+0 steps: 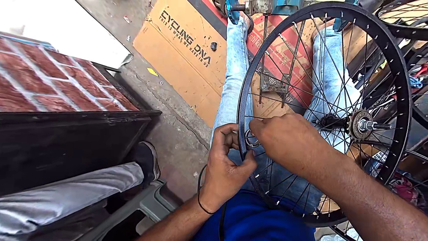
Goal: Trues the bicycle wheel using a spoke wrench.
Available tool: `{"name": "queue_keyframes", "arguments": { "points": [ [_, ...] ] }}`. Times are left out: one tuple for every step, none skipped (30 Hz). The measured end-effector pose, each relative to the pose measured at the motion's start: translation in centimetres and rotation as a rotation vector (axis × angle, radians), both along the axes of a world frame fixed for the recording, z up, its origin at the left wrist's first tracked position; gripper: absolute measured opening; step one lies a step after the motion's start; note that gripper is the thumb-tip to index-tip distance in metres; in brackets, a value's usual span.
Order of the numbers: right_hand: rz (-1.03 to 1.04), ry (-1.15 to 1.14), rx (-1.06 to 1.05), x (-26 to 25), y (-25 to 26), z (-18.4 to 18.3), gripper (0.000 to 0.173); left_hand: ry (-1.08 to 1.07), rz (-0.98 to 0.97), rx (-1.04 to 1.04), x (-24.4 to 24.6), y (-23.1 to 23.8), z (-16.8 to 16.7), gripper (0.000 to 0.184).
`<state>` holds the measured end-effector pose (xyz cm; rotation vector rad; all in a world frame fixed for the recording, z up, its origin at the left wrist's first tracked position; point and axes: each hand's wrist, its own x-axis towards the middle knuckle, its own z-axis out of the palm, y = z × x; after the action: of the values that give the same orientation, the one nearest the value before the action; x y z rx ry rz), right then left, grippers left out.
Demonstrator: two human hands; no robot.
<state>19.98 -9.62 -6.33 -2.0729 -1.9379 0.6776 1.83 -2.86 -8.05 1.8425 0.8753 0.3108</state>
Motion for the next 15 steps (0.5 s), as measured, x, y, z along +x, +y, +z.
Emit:
{"name": "queue_keyframes", "arguments": {
  "points": [
    [0.028, 0.009, -0.022, 0.2, 0.1, 0.1, 0.005, 0.059, -0.011, 0.059, 0.1, -0.2, -0.1, 0.067],
    [0.05, 0.005, -0.029, 0.3, 0.2, 0.1, 0.005, 0.112, -0.025, 0.112, 0.2, -0.2, -0.1, 0.068],
    [0.065, -0.009, -0.023, 0.2, 0.3, 0.1, 0.007, 0.161, -0.04, 0.159, 0.2, -0.2, 0.0, 0.067],
    [0.075, -0.025, -0.001, 0.1, 0.3, 0.0, 0.008, 0.195, -0.053, 0.189, 0.3, 0.0, 0.1, 0.067],
    [0.085, -0.036, 0.025, 0.1, 0.3, -0.2, 0.008, 0.209, -0.07, 0.206, 0.4, 0.2, 0.1, 0.067],
    [0.1, -0.042, 0.052, 0.2, 0.3, -0.3, 0.008, 0.206, -0.095, 0.21, 0.5, 0.5, 0.3, 0.068],
    [0.125, -0.047, 0.065, 0.3, 0.3, -0.4, 0.007, 0.193, -0.124, 0.189, 0.4, 0.7, 0.4, 0.068],
    [0.156, -0.048, 0.071, 0.5, 0.4, -0.5, 0.006, 0.174, -0.147, 0.15, 0.4, 0.8, 0.6, 0.07],
    [0.188, -0.054, 0.056, 0.7, 0.5, -0.4, 0.005, 0.161, -0.153, 0.115, 0.3, 0.8, 0.7, 0.071],
    [0.21, -0.062, 0.041, 0.9, 0.6, -0.4, 0.006, 0.153, -0.141, 0.092, 0.3, 0.7, 0.7, 0.07],
    [0.208, -0.075, 0.059, 0.9, 0.6, -0.5, 0.008, 0.152, -0.121, 0.08, 0.4, 0.6, 0.7, 0.068],
    [0.179, -0.091, 0.104, 0.8, 0.3, -0.8, 0.01, 0.155, -0.101, 0.084, 0.5, 0.5, 0.7, 0.068],
    [0.133, -0.102, 0.154, 0.6, -0.1, -1.2, 0.012, 0.152, -0.089, 0.099, 0.7, 0.4, 0.7, 0.067],
    [0.086, -0.103, 0.2, 0.4, -0.6, -1.6, 0.015, 0.143, -0.085, 0.113, 0.7, 0.3, 0.8, 0.066],
    [0.049, -0.097, 0.25, 0.3, -1.3, -1.8, 0.017, 0.133, -0.093, 0.128, 0.6, 0.2, 0.9, 0.063]
  ]
}}
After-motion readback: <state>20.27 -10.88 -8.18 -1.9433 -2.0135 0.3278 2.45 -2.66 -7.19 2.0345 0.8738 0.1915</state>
